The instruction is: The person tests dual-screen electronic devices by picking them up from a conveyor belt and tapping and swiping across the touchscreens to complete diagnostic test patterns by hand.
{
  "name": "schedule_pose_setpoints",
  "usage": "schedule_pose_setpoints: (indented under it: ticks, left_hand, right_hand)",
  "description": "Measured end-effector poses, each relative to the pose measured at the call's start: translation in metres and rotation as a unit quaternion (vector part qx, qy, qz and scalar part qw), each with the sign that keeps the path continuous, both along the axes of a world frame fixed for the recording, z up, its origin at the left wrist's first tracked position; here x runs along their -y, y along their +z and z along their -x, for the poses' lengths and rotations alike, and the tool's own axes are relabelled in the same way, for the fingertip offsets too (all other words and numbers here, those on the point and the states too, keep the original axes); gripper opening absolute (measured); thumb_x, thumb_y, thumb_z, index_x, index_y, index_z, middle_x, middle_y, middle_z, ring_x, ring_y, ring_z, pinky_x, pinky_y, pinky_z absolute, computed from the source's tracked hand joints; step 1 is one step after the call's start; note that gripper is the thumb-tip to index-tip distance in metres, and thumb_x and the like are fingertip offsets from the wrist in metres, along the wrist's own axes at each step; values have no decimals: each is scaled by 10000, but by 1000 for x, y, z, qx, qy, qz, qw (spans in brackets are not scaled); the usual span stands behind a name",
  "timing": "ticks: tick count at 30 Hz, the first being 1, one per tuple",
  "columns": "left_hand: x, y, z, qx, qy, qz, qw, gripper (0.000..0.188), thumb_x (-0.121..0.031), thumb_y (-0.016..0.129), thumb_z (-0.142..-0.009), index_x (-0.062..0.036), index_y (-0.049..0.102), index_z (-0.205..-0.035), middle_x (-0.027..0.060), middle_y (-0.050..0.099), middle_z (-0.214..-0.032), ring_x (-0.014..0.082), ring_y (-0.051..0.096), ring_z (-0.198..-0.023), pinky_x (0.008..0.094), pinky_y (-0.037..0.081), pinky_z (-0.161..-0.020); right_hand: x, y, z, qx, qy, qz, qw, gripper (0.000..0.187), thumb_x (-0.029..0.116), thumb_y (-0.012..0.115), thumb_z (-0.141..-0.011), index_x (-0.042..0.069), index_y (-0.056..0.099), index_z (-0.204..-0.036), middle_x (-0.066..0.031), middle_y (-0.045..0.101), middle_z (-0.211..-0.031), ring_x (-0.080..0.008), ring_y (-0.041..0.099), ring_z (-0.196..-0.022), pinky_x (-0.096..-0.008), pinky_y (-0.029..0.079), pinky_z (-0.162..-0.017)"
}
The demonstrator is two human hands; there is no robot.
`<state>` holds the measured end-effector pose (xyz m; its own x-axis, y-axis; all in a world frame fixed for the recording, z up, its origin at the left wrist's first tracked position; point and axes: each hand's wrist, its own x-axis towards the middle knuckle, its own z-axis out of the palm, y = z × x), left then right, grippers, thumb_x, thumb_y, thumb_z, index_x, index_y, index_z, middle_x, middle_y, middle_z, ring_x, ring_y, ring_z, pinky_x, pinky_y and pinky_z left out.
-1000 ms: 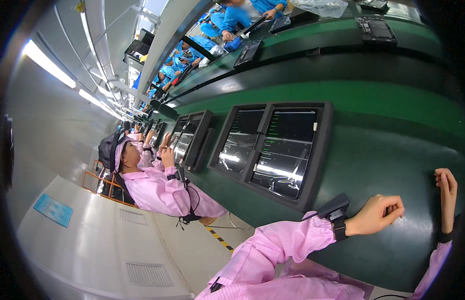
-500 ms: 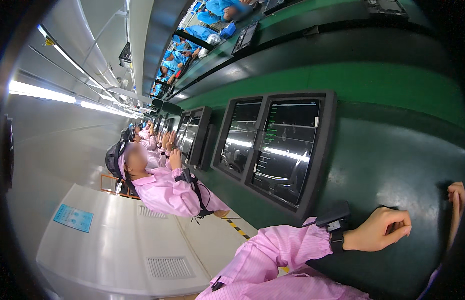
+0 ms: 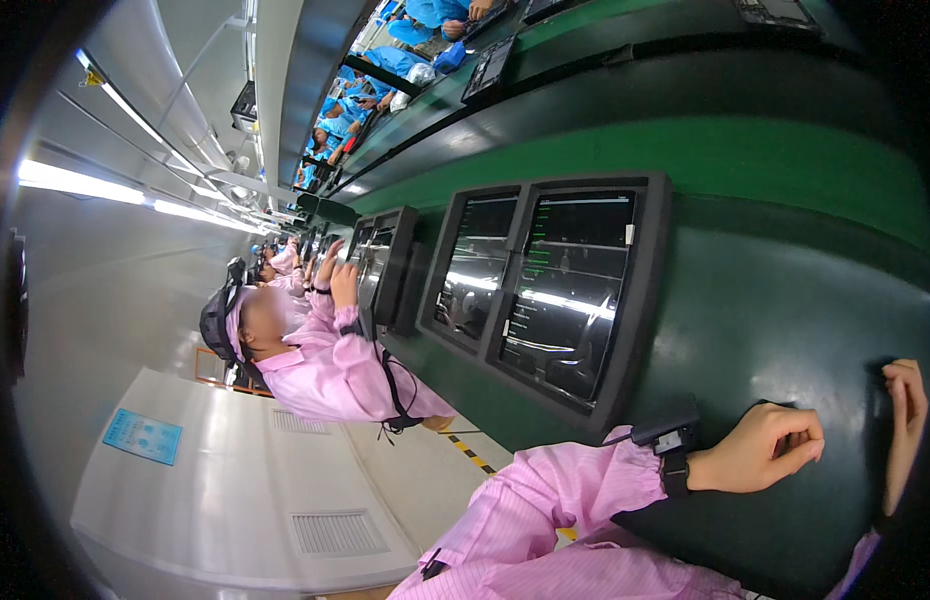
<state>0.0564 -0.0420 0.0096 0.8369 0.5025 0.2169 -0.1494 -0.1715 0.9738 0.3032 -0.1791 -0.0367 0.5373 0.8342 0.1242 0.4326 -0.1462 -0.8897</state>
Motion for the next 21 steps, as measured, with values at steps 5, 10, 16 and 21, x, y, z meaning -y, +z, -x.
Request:
schedule_pose_setpoints:
  ticks: [5, 10, 16, 21]
  left_hand:
    - [-2, -5, -2, 9, -19, 13, 1000, 110, -76, 601, -914, -35, 578, -814, 22, 565, -594, 102, 528, -510, 274, 383, -487]
    - [0, -5, -3, -12, -42, 44, 998, 111, -76, 582, -931, -34, 577, -828, 14, 564, -598, 91, 524, -528, 267, 381, -501]
    - [-2, -6, -1, -8, -31, 47, 998, 132, -94, 584, -945, -25, 575, -833, 18, 568, -602, 74, 518, -544, 250, 378, -511]
    - [-2, -6, -1, 2, -42, 68, 997, 164, -116, 569, -968, -13, 579, -840, 9, 576, -612, 55, 518, -563, 238, 384, -519]
  right_hand:
    - [-8, 37, 55, -9, 128, 3, 992, 139, 107, 533, -948, -3, 587, -883, -84, 553, -926, -168, 529, -893, -272, 392, -797]
    - [-4, 21, 15, 12, -6, -26, 1000, 106, 75, 514, -958, -5, 563, -906, -68, 531, -917, -157, 516, -883, -257, 385, -820]
    - [-12, 31, 67, -12, 97, -58, 994, 71, 37, 570, -900, -18, 613, -886, -93, 573, -893, -194, 545, -851, -288, 413, -772]
    - [-14, 38, 54, -59, 94, -51, 993, 154, 96, 551, -948, -26, 609, -875, -81, 572, -875, -156, 525, -819, -270, 400, -751]
